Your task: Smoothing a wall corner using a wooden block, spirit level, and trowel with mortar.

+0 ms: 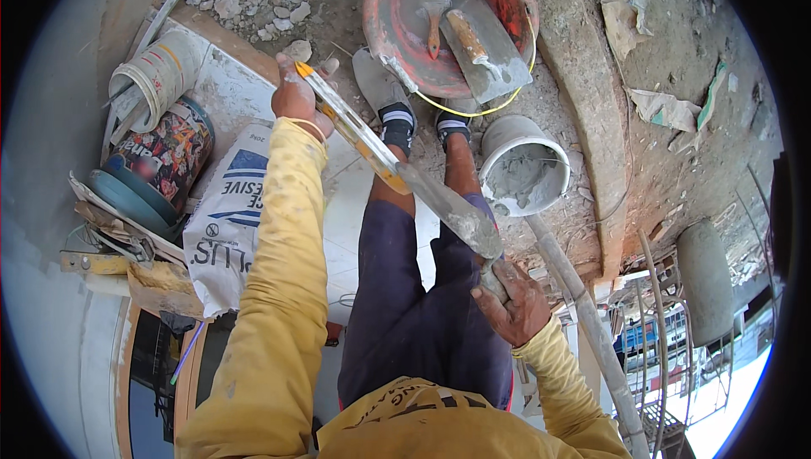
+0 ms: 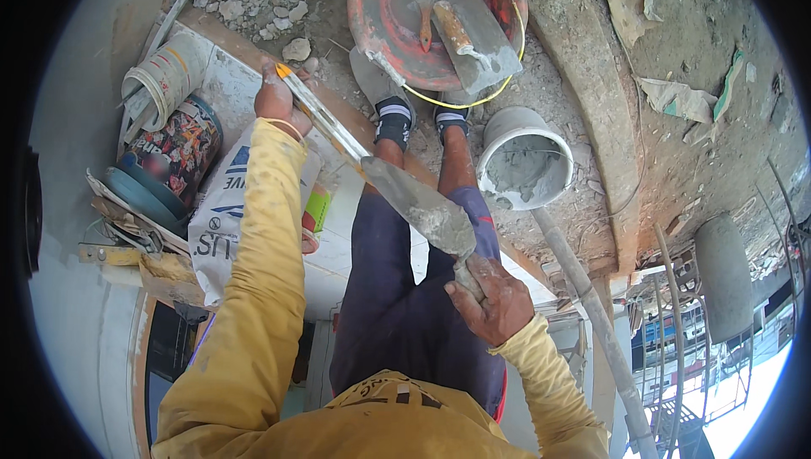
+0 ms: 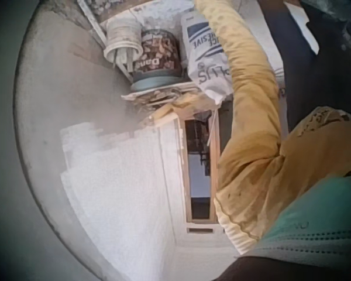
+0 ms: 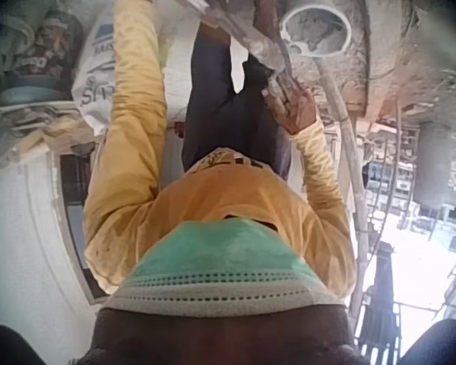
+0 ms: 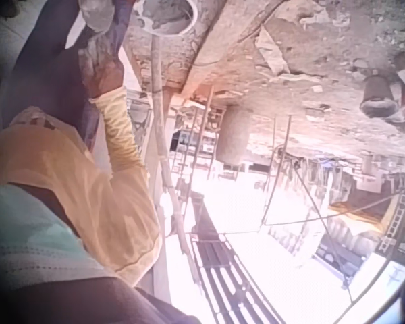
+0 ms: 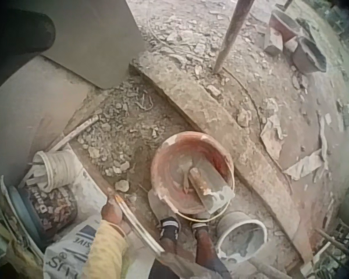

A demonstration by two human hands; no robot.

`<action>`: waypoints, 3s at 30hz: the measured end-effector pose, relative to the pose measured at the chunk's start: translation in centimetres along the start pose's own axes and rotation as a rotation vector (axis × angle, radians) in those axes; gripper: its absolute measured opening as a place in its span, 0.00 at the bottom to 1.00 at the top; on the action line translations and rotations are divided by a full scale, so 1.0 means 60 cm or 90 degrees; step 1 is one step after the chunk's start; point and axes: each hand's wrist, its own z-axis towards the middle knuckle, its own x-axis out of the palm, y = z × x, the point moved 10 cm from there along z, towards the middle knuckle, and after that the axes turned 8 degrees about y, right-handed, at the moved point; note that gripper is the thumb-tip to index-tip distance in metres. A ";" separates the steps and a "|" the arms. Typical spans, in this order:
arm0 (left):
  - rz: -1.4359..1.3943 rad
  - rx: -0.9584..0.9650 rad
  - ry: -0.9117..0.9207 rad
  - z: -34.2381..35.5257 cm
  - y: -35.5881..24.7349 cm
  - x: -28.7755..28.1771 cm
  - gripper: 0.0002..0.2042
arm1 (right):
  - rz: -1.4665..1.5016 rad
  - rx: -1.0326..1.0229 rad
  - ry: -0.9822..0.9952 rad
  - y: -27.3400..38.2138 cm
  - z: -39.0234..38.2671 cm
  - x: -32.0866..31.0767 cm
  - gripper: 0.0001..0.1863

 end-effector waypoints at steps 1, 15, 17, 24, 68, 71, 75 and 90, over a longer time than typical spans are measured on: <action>0.013 0.019 0.022 0.003 -0.017 0.010 0.27 | 0.002 0.051 0.042 -0.015 -0.005 0.006 0.19; -0.059 -0.199 0.154 -0.022 0.111 0.031 0.39 | 0.097 0.206 -0.031 -0.101 0.237 -0.003 0.25; -0.078 -0.290 0.211 -0.045 0.142 0.049 0.38 | 0.024 0.119 -0.069 -0.141 0.318 -0.055 0.26; -0.140 -0.372 0.314 -0.064 0.156 0.056 0.35 | 0.615 0.230 -0.360 -0.205 0.387 -0.170 0.28; 0.229 0.012 0.193 0.034 0.102 0.119 0.24 | -0.148 0.043 -0.079 -0.068 0.337 -0.022 0.29; 0.254 0.036 0.208 0.018 0.071 0.141 0.24 | -0.111 0.134 -0.017 -0.055 0.264 -0.003 0.26; 0.287 0.031 0.234 0.001 0.078 0.148 0.29 | -0.143 0.101 -0.105 -0.023 0.245 -0.018 0.27; 0.028 -0.116 0.365 -0.011 0.096 0.171 0.18 | -0.233 0.173 -0.165 -0.026 0.350 -0.094 0.26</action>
